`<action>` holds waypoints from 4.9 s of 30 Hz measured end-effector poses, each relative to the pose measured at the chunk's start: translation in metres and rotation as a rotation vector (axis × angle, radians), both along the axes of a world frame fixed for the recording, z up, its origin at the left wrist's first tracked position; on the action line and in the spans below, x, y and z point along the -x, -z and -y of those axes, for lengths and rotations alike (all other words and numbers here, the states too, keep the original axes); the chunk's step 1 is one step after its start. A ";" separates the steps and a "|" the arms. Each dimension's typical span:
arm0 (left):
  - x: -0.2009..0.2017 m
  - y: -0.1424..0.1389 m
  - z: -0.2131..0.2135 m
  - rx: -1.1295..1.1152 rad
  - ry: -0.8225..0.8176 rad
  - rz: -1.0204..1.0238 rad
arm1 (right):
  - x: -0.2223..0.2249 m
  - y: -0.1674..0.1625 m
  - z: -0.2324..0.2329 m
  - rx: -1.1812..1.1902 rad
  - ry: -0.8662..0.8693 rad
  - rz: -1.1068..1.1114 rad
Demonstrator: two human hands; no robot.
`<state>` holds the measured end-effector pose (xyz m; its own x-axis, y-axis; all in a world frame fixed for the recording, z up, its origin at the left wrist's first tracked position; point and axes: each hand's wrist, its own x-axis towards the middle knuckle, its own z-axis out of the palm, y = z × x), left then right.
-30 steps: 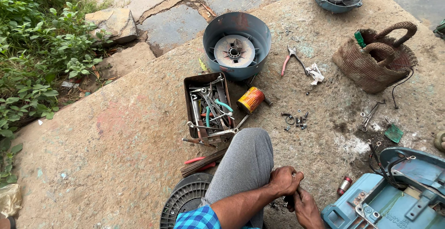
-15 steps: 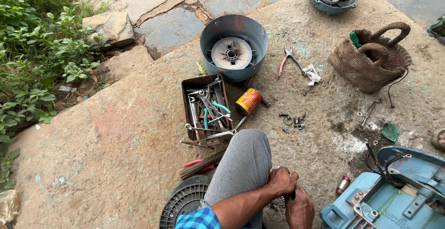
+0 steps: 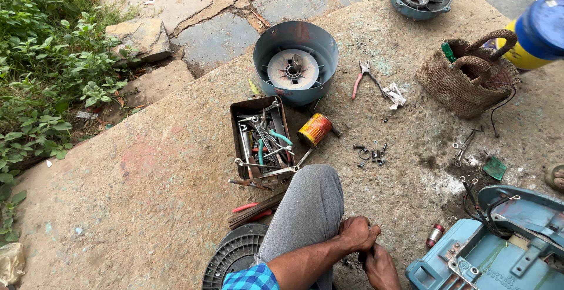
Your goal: The person sits on the floor and assembles a small white terminal block, inserting and tightening metal bolts and nuts. A second person works on the wiring of a blue electric motor nearby. The recorder handles the terminal block repeatedly, adjusting the bolts.
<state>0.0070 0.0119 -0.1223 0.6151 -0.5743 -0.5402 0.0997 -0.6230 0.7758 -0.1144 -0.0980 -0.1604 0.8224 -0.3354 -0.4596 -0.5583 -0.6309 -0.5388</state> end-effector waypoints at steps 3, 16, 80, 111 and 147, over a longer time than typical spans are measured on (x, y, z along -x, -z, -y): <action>0.000 -0.009 0.000 0.009 -0.081 -0.082 | 0.000 -0.011 -0.018 0.109 0.067 0.064; 0.008 -0.004 0.008 0.014 -0.173 0.144 | -0.001 -0.061 -0.020 -0.240 0.153 0.271; 0.034 0.017 -0.001 -0.050 -0.032 -0.191 | 0.045 -0.052 -0.055 0.327 0.165 0.396; 0.040 -0.006 0.000 0.022 0.047 0.035 | 0.038 -0.069 -0.041 -0.058 0.201 -0.009; 0.007 -0.013 0.009 0.474 -0.136 -0.188 | -0.003 -0.076 -0.058 -0.830 0.541 0.498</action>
